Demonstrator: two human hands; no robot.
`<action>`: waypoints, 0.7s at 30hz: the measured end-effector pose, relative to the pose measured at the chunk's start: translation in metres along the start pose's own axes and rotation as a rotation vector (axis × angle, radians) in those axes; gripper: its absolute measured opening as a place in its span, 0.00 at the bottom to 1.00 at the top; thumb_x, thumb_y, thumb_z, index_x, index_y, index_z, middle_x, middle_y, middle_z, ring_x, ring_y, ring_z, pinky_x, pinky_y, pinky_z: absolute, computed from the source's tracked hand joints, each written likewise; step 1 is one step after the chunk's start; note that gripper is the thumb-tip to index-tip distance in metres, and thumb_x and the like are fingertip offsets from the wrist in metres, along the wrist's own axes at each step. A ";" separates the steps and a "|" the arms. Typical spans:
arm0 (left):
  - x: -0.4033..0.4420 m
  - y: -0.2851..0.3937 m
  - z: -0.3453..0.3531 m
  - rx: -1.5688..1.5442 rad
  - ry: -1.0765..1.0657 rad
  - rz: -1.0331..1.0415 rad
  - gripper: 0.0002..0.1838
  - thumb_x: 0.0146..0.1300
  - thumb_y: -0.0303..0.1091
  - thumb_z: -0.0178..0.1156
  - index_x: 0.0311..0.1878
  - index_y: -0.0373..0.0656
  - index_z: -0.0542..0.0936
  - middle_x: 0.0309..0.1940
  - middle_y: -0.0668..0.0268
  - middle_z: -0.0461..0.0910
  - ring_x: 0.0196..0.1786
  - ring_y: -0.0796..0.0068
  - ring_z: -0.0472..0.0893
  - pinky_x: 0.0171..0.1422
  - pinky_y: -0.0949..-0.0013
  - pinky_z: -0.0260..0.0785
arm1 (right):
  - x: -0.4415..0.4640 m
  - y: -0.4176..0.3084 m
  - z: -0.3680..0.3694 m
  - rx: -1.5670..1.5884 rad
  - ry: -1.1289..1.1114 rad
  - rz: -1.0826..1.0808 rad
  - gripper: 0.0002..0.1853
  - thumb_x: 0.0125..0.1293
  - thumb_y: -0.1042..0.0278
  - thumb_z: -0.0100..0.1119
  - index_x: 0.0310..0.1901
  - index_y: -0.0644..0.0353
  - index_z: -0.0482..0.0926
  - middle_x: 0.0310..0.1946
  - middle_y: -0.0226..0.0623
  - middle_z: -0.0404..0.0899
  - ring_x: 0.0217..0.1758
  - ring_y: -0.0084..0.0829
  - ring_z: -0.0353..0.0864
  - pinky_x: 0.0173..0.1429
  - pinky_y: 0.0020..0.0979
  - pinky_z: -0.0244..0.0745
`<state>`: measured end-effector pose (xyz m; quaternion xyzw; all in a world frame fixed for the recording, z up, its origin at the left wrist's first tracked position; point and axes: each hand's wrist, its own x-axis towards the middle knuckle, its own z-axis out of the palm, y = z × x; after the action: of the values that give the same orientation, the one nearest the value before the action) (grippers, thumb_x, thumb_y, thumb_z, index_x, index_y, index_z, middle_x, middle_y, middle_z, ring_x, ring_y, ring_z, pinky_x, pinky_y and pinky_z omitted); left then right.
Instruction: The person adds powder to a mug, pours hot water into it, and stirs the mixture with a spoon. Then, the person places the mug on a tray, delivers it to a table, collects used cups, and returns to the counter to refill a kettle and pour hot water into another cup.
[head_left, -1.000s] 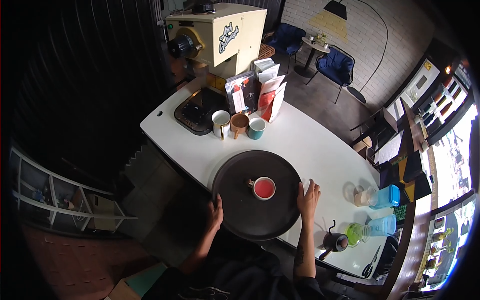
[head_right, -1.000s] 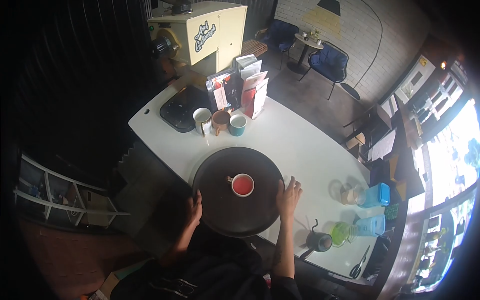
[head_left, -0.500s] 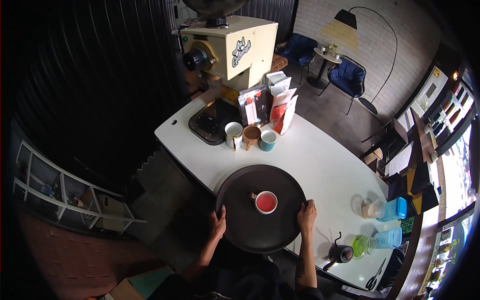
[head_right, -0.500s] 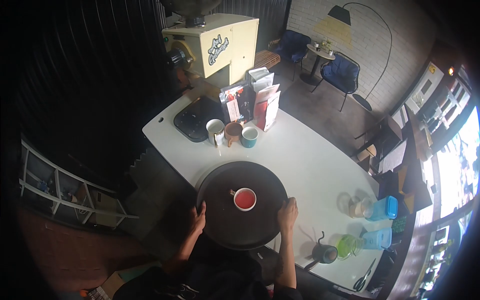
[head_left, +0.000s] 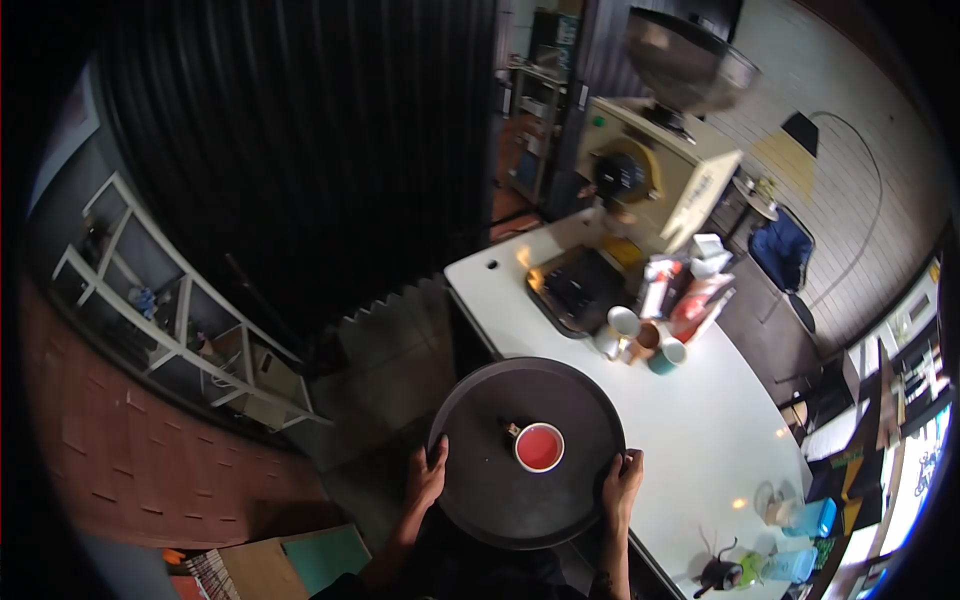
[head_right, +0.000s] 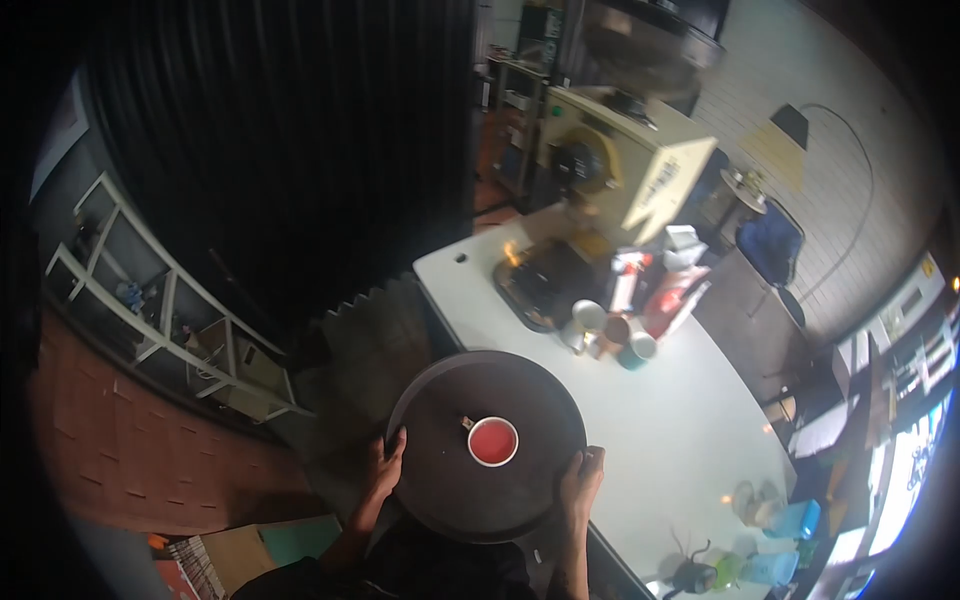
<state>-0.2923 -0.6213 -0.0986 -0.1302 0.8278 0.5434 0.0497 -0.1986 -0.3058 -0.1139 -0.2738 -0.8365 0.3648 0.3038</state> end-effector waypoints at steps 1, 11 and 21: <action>0.010 -0.001 -0.016 -0.008 0.026 -0.005 0.35 0.71 0.58 0.55 0.59 0.29 0.74 0.51 0.43 0.80 0.56 0.50 0.80 0.59 0.58 0.72 | -0.002 -0.007 0.015 0.018 -0.018 -0.003 0.06 0.71 0.75 0.54 0.42 0.65 0.67 0.25 0.41 0.77 0.27 0.30 0.74 0.34 0.34 0.69; 0.090 -0.014 -0.147 0.000 0.265 0.079 0.23 0.73 0.46 0.58 0.55 0.32 0.77 0.46 0.53 0.82 0.50 0.59 0.81 0.58 0.63 0.70 | 0.012 -0.125 0.161 0.257 -0.260 -0.035 0.18 0.73 0.60 0.60 0.29 0.66 0.73 0.19 0.23 0.68 0.24 0.17 0.59 0.27 0.27 0.54; 0.242 -0.015 -0.200 -0.157 0.222 0.070 0.17 0.73 0.41 0.59 0.46 0.33 0.80 0.32 0.65 0.81 0.36 0.76 0.77 0.44 0.66 0.71 | 0.087 -0.162 0.336 0.327 -0.437 0.038 0.17 0.75 0.62 0.55 0.33 0.65 0.67 0.28 0.31 0.62 0.34 0.25 0.58 0.36 0.32 0.53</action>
<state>-0.5088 -0.8490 -0.0850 -0.1641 0.7872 0.5902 -0.0715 -0.5322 -0.4906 -0.1456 -0.1516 -0.8068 0.5511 0.1496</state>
